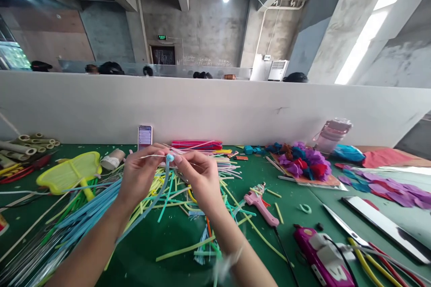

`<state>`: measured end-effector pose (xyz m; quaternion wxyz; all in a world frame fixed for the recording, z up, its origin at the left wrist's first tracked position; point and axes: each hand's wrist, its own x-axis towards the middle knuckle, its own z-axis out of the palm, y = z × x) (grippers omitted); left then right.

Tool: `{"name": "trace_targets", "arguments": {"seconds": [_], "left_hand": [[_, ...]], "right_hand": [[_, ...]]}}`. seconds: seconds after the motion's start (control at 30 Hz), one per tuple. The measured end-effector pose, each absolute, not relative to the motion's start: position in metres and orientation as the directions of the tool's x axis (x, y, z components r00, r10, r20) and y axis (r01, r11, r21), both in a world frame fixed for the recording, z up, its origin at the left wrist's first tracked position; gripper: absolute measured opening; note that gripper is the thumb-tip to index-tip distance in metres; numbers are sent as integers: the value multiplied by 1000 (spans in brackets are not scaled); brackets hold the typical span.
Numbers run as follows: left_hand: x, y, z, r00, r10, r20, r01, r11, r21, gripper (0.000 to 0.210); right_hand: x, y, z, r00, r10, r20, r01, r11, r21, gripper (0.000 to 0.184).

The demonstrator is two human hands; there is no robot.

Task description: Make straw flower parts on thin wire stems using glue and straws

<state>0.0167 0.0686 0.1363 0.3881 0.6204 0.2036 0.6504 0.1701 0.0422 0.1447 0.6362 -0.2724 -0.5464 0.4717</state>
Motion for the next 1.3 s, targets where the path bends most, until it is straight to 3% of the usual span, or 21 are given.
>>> {"name": "trace_targets", "arguments": {"seconds": [0.2,0.4,0.5,0.57,0.67,0.73,0.8,0.9,1.0,1.17,1.3], "left_hand": [[7,49,151,233,606,760,-257,-716,649,20],[-8,59,153,280,620,733,-226,-699,678,18],[-13,68,149,247,679,692,-227,-653,722,10],[-15,73,148,190,729,658,-213,-623,753,8],[-15,76,147,114,793,598,-209,-569,795,12],[-14,77,147,97,832,546,-243,-512,824,15],[-13,76,150,88,876,475,-261,-440,859,19],[-14,75,155,53,923,382,-212,-363,907,28],[-17,72,160,59,930,362,-156,-350,924,32],[-16,60,166,147,935,321,-104,-309,945,35],[-13,52,168,194,930,312,-68,-305,950,31]], "right_hand": [[164,29,150,-105,919,381,-419,306,-855,19],[155,28,147,-164,931,327,-470,218,-856,22],[156,35,142,-154,901,405,-324,341,-883,15],[160,41,139,-111,837,535,-146,519,-842,34],[168,49,135,-75,661,746,92,750,-655,55],[175,53,135,-91,579,811,156,812,-562,49],[184,56,137,-108,576,810,169,814,-556,43],[199,54,146,-167,681,713,75,729,-680,47],[209,47,157,-186,748,637,-145,620,-771,47],[211,38,169,-71,890,451,-355,400,-845,29],[214,37,172,95,888,450,-387,449,-805,27]]}}
